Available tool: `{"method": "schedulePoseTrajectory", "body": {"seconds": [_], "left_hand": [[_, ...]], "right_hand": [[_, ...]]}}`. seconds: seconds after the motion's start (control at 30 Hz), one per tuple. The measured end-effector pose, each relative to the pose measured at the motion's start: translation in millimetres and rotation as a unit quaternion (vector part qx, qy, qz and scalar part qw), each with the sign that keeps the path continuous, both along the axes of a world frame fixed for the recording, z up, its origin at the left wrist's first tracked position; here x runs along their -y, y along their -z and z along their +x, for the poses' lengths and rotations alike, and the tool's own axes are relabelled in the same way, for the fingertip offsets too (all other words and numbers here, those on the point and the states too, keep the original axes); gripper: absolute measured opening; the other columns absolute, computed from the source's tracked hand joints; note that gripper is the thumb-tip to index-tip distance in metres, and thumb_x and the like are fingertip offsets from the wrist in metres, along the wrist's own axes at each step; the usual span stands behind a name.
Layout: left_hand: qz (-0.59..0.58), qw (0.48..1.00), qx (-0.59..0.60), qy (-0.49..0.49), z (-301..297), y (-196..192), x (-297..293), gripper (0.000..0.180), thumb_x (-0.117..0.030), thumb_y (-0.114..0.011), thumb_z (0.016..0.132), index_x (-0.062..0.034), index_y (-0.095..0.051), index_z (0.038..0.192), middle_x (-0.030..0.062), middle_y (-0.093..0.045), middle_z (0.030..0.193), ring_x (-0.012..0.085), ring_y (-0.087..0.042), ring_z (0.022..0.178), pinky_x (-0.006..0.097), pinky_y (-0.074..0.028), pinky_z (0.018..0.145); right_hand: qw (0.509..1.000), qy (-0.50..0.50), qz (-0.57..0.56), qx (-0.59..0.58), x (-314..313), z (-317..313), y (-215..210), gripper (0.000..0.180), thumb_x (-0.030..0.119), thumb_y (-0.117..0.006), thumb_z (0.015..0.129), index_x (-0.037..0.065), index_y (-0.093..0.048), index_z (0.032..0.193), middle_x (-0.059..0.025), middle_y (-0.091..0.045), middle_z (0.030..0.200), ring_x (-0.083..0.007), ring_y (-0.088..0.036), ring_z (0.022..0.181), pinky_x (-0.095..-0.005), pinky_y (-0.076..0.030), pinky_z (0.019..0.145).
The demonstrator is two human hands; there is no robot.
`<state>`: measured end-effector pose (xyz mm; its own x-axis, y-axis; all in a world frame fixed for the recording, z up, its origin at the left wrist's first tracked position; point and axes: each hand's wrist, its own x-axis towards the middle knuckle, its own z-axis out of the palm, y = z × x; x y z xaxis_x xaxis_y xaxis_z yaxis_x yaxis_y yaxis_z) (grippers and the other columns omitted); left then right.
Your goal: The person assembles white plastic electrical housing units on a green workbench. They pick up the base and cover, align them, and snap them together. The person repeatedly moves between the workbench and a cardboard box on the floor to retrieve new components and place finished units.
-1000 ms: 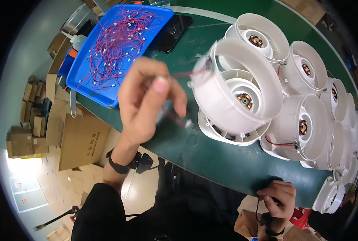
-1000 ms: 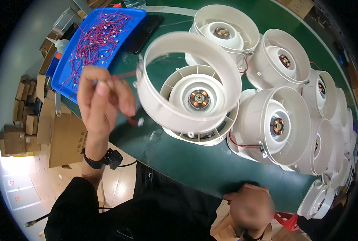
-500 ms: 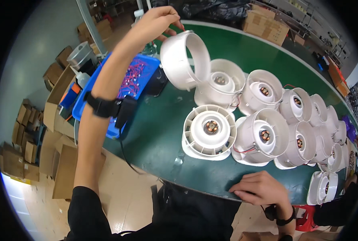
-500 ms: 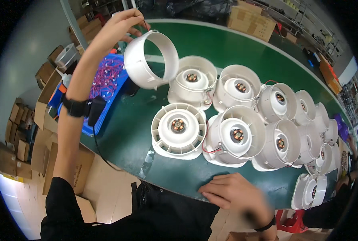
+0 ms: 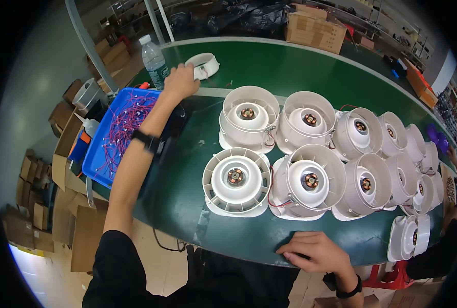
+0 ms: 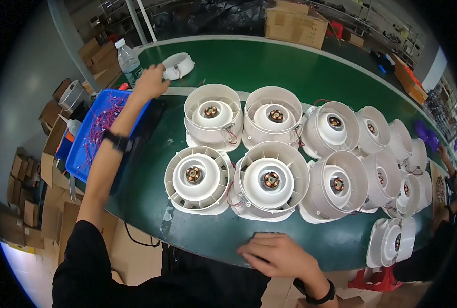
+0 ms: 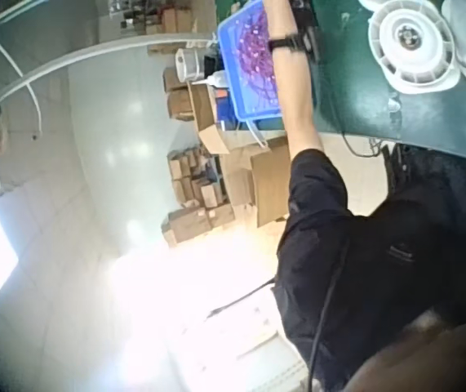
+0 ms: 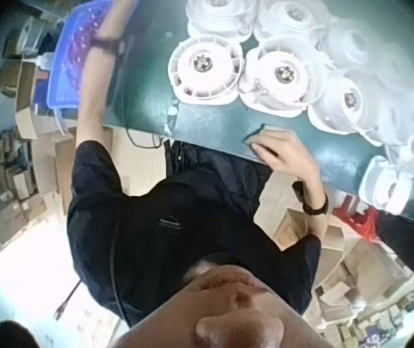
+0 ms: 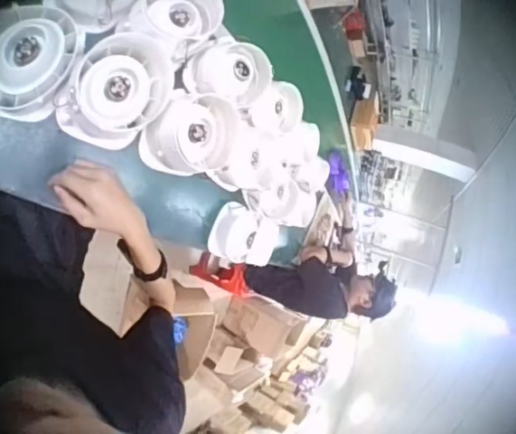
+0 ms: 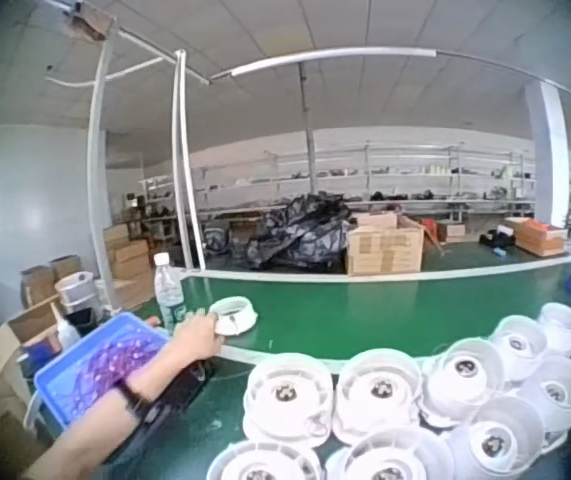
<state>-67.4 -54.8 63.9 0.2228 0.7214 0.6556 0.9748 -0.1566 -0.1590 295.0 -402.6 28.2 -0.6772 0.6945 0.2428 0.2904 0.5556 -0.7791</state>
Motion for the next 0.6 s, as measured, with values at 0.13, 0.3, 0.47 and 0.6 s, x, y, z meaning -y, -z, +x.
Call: {"method": "schedulePoseTrajectory", "body": {"seconds": [0.13, 0.3, 0.47, 0.6], "left_hand": [[-0.406, 0.843, 0.16, 0.315, 40, -63, 140, 0.017, -0.015, -0.066, 0.085, -0.0005, -0.065, 0.094, 0.013, -0.065, 0.091, 0.0277, -0.064, 0.086, 0.037, -0.051, 0.075], [-0.243, 0.871, -0.053, 0.424, 42, -22, 254, 0.046, -0.037, -0.081, 0.072, -0.01, -0.066, 0.107, 0.0082, -0.058, 0.105, 0.0246, -0.06, 0.082, 0.034, -0.05, 0.068], [-0.248, 0.896, 0.005, 0.37, 36, -11, 276, 0.058, -0.036, -0.083, 0.069, -0.0084, -0.063, 0.116, 0.0079, -0.057, 0.1, 0.0233, -0.058, 0.076, 0.033, -0.048, 0.063], [-0.264, 0.899, 0.051, 0.345, 30, -16, 294, 0.062, -0.036, -0.085, 0.067, -0.0051, -0.062, 0.115, 0.0087, -0.058, 0.099, 0.0252, -0.06, 0.079, 0.035, -0.05, 0.065]], "right_hand": [[0.999, 0.024, 0.022, 0.018, 2, 2, 7, 0.013, 0.006, -0.066, 0.083, 0.004, -0.07, 0.095, -0.0057, -0.062, 0.072, -0.0214, -0.057, 0.063, -0.034, -0.047, 0.056], [0.993, -0.001, 0.089, 0.074, -1, -9, -1, 0.014, 0.01, -0.069, 0.08, 0.006, -0.07, 0.093, -0.0018, -0.058, 0.071, -0.0174, -0.055, 0.064, -0.0303, -0.048, 0.057], [0.988, -0.003, 0.116, 0.101, -2, -11, -4, 0.015, 0.012, -0.071, 0.079, 0.007, -0.07, 0.093, 0.0006, -0.055, 0.07, -0.0148, -0.054, 0.066, -0.0281, -0.049, 0.058], [0.987, 0.006, 0.132, 0.093, 2, -8, 0, 0.016, 0.012, -0.071, 0.079, 0.007, -0.07, 0.093, 0.0006, -0.054, 0.071, -0.0149, -0.054, 0.067, -0.028, -0.049, 0.059]]}}
